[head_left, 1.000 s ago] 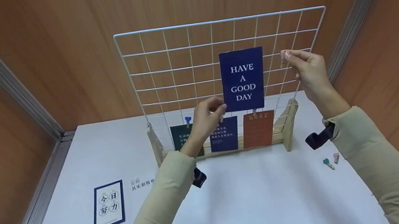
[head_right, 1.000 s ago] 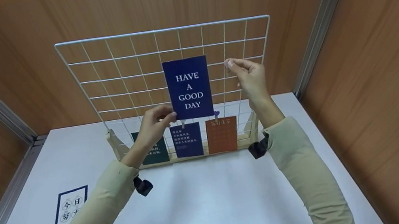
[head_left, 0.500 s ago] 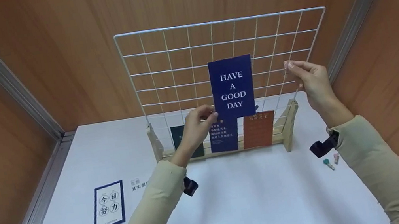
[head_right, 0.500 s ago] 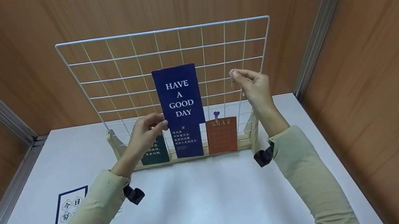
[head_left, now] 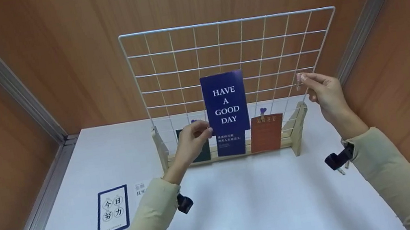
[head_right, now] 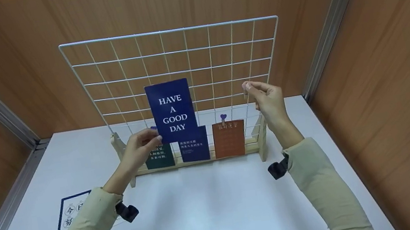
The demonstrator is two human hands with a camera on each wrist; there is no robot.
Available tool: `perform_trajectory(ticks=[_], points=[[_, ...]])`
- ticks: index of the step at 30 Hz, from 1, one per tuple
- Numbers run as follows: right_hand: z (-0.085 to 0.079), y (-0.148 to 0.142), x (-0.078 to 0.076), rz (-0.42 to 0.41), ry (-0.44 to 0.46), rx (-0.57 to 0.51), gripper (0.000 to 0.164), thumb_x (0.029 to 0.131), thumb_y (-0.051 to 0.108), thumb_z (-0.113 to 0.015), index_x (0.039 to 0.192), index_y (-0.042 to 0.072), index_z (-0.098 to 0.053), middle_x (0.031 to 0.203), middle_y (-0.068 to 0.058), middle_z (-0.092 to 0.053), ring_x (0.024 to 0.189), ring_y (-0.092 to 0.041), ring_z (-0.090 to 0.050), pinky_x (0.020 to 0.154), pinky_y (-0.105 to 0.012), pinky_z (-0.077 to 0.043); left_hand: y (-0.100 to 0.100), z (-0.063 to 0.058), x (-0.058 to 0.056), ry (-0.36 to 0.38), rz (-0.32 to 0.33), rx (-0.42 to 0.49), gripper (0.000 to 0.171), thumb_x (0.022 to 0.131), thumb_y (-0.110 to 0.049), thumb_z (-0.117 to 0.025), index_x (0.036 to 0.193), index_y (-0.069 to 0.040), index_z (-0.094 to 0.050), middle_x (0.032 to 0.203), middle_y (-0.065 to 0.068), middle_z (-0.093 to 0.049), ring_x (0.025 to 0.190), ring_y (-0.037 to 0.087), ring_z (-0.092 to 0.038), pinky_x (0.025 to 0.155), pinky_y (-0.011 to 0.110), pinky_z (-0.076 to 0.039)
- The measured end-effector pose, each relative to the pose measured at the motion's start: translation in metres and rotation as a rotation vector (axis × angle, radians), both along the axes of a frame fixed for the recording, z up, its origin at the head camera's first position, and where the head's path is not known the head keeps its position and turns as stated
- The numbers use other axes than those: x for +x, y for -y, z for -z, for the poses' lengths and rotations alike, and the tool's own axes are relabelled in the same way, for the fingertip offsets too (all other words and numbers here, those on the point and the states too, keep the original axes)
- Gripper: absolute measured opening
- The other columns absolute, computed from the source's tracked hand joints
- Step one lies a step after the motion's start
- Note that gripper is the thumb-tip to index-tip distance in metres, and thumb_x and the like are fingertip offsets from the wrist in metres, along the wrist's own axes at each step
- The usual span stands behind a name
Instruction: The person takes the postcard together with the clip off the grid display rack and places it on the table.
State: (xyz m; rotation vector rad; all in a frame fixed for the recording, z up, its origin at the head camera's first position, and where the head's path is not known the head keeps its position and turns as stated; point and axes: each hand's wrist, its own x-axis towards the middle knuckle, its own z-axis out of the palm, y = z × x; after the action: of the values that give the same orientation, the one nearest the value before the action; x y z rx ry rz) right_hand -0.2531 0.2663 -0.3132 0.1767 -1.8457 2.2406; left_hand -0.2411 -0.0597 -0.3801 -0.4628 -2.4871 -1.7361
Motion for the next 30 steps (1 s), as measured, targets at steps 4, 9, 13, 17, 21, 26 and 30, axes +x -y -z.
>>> perform_trajectory(ticks=[4, 9, 13, 17, 21, 26, 30], points=[[0.006, -0.004, 0.003, -0.004, 0.009, -0.013, 0.015, 0.082, 0.011, -0.062, 0.093, 0.001, -0.067, 0.083, -0.003, -0.065, 0.047, -0.004, -0.038, 0.040, -0.013, -0.033, 0.004, 0.008, 0.002, 0.030, 0.014, 0.019, 0.013, 0.086, -0.007, -0.055, 0.096, -0.001, -0.062, 0.084, 0.006, -0.061, 0.075, 0.017, -0.056, 0.065, 0.028, -0.046], [0.014, -0.008, 0.005, 0.002, 0.026, -0.002, 0.016, 0.082, 0.011, -0.062, 0.093, 0.001, -0.067, 0.085, -0.003, -0.065, 0.045, -0.005, -0.037, 0.041, -0.014, -0.033, 0.009, 0.017, 0.008, 0.053, 0.026, 0.030, 0.015, 0.087, -0.008, -0.054, 0.098, -0.001, -0.061, 0.085, 0.006, -0.060, 0.076, 0.017, -0.056, 0.067, 0.028, -0.046], [0.021, -0.011, 0.006, 0.017, 0.050, 0.008, 0.015, 0.081, 0.013, -0.064, 0.092, 0.004, -0.068, 0.086, -0.002, -0.065, 0.045, -0.005, -0.037, 0.041, -0.014, -0.033, 0.013, 0.025, 0.012, 0.060, 0.043, 0.040, 0.015, 0.087, -0.009, -0.054, 0.098, 0.000, -0.060, 0.085, 0.007, -0.060, 0.077, 0.019, -0.057, 0.068, 0.030, -0.047], [0.029, -0.015, 0.009, 0.014, 0.057, 0.024, 0.015, 0.081, 0.014, -0.063, 0.092, 0.005, -0.068, 0.086, -0.001, -0.066, 0.044, -0.005, -0.037, 0.041, -0.014, -0.033, 0.017, 0.034, 0.017, 0.072, 0.050, 0.057, 0.016, 0.087, -0.008, -0.055, 0.098, 0.001, -0.060, 0.085, 0.009, -0.060, 0.077, 0.020, -0.058, 0.069, 0.032, -0.047], [0.035, -0.018, 0.011, 0.007, 0.078, 0.025, 0.014, 0.082, 0.014, -0.062, 0.091, 0.005, -0.069, 0.087, 0.001, -0.065, 0.044, -0.004, -0.037, 0.041, -0.014, -0.032, 0.020, 0.032, 0.027, 0.097, 0.035, 0.067, 0.016, 0.086, -0.005, -0.055, 0.098, 0.004, -0.059, 0.087, 0.015, -0.060, 0.078, 0.022, -0.058, 0.071, 0.032, -0.047], [0.042, -0.021, 0.014, 0.018, 0.103, 0.025, 0.012, 0.082, 0.013, -0.062, 0.090, 0.007, -0.069, 0.086, 0.001, -0.064, 0.044, -0.003, -0.037, 0.041, -0.014, -0.032, 0.022, 0.017, 0.044, 0.113, 0.008, 0.063, 0.016, 0.085, -0.001, -0.054, 0.097, 0.009, -0.058, 0.087, 0.018, -0.059, 0.081, 0.030, -0.057, 0.072, 0.033, -0.046], [0.046, -0.024, 0.018, 0.019, 0.116, 0.027, 0.013, 0.082, 0.014, -0.062, 0.091, 0.007, -0.069, 0.085, 0.001, -0.065, 0.044, -0.003, -0.038, 0.042, -0.014, -0.033, 0.027, 0.028, 0.043, 0.097, 0.011, 0.075, 0.015, 0.084, -0.001, -0.055, 0.096, 0.008, -0.058, 0.084, 0.013, -0.059, 0.078, 0.028, -0.056, 0.068, 0.032, -0.047]])
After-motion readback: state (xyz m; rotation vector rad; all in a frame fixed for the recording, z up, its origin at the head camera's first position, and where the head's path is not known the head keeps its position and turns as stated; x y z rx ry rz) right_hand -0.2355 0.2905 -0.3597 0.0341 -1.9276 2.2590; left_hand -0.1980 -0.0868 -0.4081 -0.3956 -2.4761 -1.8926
